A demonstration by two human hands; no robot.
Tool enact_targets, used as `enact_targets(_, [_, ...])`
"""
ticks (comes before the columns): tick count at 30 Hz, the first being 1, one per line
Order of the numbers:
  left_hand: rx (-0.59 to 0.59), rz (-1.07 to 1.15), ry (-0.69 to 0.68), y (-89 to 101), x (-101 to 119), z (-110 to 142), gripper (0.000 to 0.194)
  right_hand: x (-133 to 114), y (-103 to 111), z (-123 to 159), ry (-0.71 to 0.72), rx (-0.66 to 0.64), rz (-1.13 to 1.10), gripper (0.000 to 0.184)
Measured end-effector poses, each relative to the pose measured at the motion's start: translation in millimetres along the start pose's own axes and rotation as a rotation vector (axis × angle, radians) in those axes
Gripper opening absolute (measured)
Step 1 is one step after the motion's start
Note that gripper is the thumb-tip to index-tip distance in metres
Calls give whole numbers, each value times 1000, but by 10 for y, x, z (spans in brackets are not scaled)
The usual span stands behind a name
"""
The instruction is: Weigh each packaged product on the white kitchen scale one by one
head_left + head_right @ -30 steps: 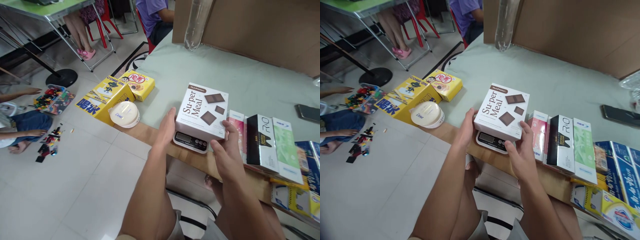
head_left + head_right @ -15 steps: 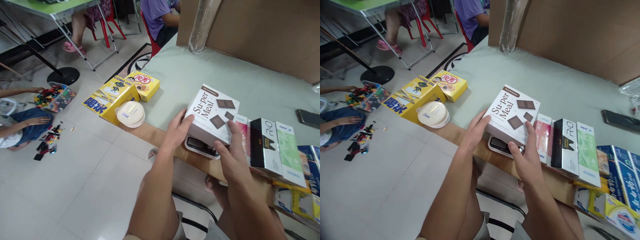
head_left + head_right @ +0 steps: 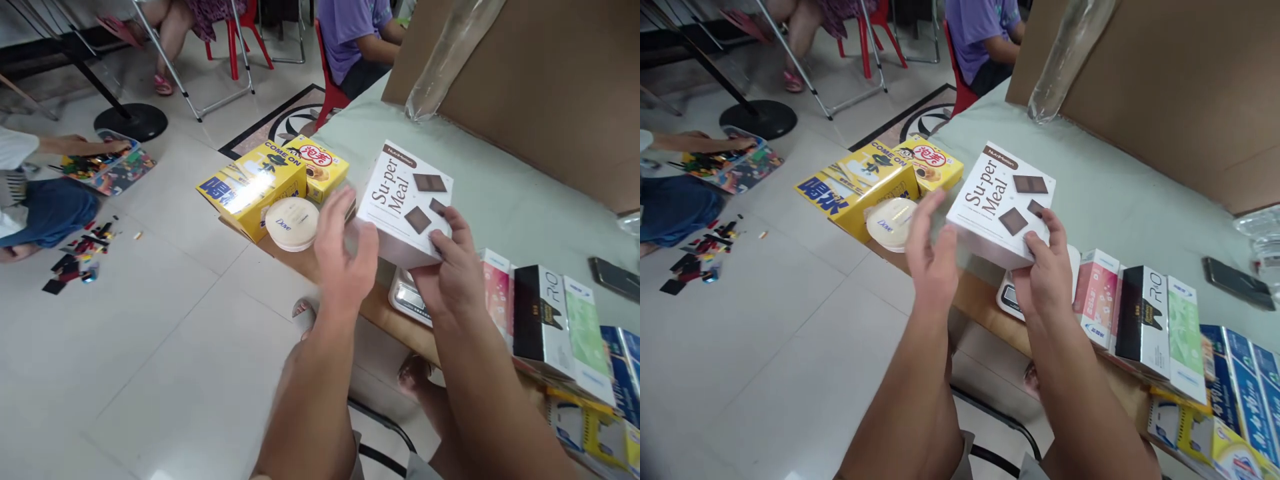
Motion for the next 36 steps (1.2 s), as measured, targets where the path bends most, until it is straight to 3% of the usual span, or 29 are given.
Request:
enact_targets(2, [185, -44, -207, 109, 76, 31, 29, 126, -110, -114, 23, -49, 28, 61])
enact_targets(4, [352, -77, -307, 224, 101, 35, 25, 274, -232, -209, 32, -73, 50, 62])
enact_targets(8, [512, -125, -306, 392, 95, -23, 23, 526, -434, -307, -42, -19, 43, 59])
enact_targets(13, [544, -93, -79, 468, 33, -87, 22, 580, -498, -231, -83, 8, 130, 62])
enact_targets(16, [536, -88, 40, 483, -40, -143, 24, 543, -467, -134, -57, -39, 245, 66])
enact_targets(19, [546, -186, 97, 503, -106, -207, 33, 545, -450, -62, -33, -135, 270, 74])
enact_targets(23, [527, -286, 126, 514, -169, -250, 46, 604, -427, -54, -4, -151, 320, 79])
enact_targets(27, [526, -285, 100, 521, -196, -245, 47, 616, -482, -65, 41, -231, 387, 77])
enact_targets(30, [541, -267, 55, 512, -160, -227, 39, 534, -501, -14, -5, -223, 396, 75])
enact_targets(33, [582, -208, -137, 464, -26, -167, 28, 332, -401, 116, 18, -140, 376, 67])
enact_targets(36, [552, -120, -363, 353, 125, -56, 18, 57, -174, 323, 152, -187, 267, 33])
Point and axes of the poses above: each hand's wrist, its own z-axis away from the middle knuckle, its own y-axis out of the back of the hand, x = y × z, the point moved 3 cm from there along -z, towards the middle knuckle, and after that the axes turned 9 degrees about y, right-handed, at the moved point
